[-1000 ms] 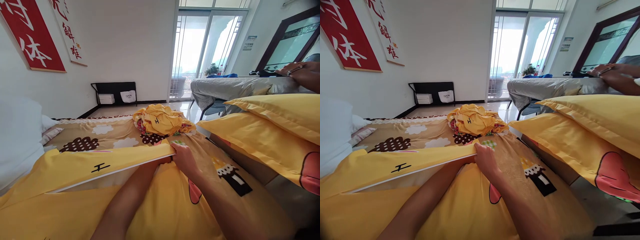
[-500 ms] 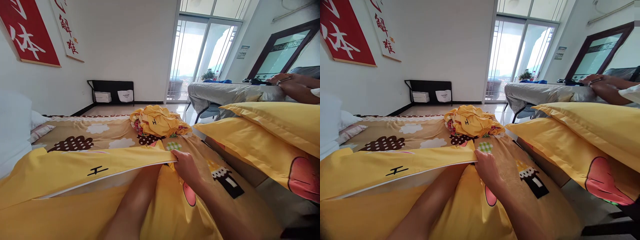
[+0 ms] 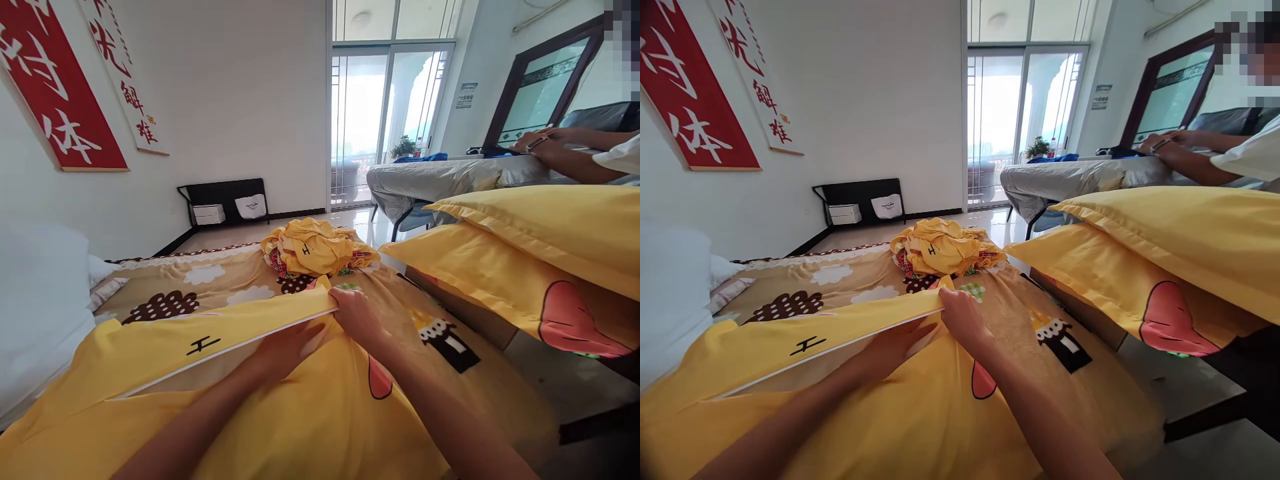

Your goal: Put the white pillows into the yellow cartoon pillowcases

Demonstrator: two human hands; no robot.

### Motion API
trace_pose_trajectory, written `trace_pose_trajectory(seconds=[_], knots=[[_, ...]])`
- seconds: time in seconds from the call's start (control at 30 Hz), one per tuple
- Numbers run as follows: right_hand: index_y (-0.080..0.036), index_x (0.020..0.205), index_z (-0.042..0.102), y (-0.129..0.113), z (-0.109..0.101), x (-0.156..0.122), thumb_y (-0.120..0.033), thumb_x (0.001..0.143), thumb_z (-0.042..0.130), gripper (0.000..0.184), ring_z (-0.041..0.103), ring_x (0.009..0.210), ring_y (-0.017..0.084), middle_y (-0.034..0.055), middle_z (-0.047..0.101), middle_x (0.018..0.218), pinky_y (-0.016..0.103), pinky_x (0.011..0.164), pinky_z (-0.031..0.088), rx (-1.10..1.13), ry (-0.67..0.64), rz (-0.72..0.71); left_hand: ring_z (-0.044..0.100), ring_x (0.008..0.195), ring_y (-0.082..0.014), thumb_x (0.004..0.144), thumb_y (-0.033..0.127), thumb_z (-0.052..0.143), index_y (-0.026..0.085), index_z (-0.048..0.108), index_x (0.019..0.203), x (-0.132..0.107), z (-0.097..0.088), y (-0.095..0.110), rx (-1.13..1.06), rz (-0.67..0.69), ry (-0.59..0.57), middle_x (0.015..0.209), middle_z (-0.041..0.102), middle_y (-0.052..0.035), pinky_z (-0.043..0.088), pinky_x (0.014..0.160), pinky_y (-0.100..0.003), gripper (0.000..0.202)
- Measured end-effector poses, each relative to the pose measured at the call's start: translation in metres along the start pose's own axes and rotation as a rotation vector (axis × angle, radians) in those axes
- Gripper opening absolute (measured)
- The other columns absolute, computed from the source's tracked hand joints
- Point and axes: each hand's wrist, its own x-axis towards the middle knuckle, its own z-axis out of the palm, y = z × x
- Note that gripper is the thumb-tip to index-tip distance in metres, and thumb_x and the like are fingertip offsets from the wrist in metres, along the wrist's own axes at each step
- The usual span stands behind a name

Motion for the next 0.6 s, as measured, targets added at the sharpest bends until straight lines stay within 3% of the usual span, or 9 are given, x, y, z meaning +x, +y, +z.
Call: trace_pose_trajectory(seconds=[0.1,0.17,0.27,0.47,0.53,0.6], knots=[[-0.017,0.084,0.063,-0.005,-0.003,0.002,-0.004,0.074,0.045,0.023,0.060,0.075,0.017,0.0079,0.070,0.082,0.027,0.059,0.023,0.031,0.013,0.001,0.017,0.144,-0.0301,0.082,0.050,0.055,0.039,0.023,0.148,-0.026,-0.005,0.000,0.068,-0.013,-0.089,0.159,0.013,-0.0034,0.023,0.113,-0.050,0.074],[-0.017,0.081,0.064,-0.009,-0.006,0.002,-0.004,0.073,0.045,0.024,0.060,0.074,0.017,0.0075,0.070,0.080,0.026,0.059,0.024,0.068,0.027,-0.019,0.015,0.145,-0.0303,0.081,0.049,0.055,0.037,0.021,0.148,-0.027,-0.004,0.003,0.111,0.022,-0.092,0.159,0.012,-0.0064,0.024,0.112,-0.052,0.076],[-0.017,0.077,0.065,-0.012,-0.009,0.000,-0.003,0.071,0.046,0.025,0.059,0.072,0.016,0.0069,0.070,0.079,0.025,0.060,0.026,0.126,0.050,-0.046,0.016,0.145,-0.0289,0.080,0.051,0.056,0.036,0.021,0.149,-0.005,0.004,0.003,0.134,0.109,-0.047,0.159,0.012,-0.0064,0.025,0.112,-0.049,0.078],[-0.017,0.076,0.067,-0.004,-0.004,0.000,-0.001,0.070,0.042,0.029,0.059,0.072,0.016,0.0074,0.071,0.080,0.025,0.062,0.028,0.122,0.071,-0.011,0.026,0.142,-0.0284,0.087,0.046,0.049,0.033,0.035,0.144,0.042,0.026,-0.019,0.154,-0.050,-0.137,0.154,0.030,-0.0057,0.025,0.112,-0.054,0.060],[-0.017,0.077,0.067,-0.001,-0.001,0.002,-0.001,0.070,0.042,0.030,0.059,0.073,0.016,0.0074,0.071,0.080,0.025,0.062,0.028,0.102,0.045,-0.006,0.033,0.138,-0.0274,0.084,0.050,0.053,0.034,0.041,0.140,0.047,0.024,-0.021,0.080,0.026,-0.099,0.152,0.036,-0.0027,0.028,0.112,-0.048,0.060],[-0.017,0.079,0.068,0.001,0.000,0.005,-0.001,0.069,0.044,0.030,0.060,0.075,0.017,0.0078,0.071,0.082,0.025,0.062,0.027,0.087,0.014,-0.003,0.042,0.131,-0.0253,0.084,0.047,0.055,0.032,0.043,0.139,0.050,0.019,-0.018,-0.011,0.088,0.020,0.147,0.043,0.0000,0.034,0.110,-0.040,0.059]])
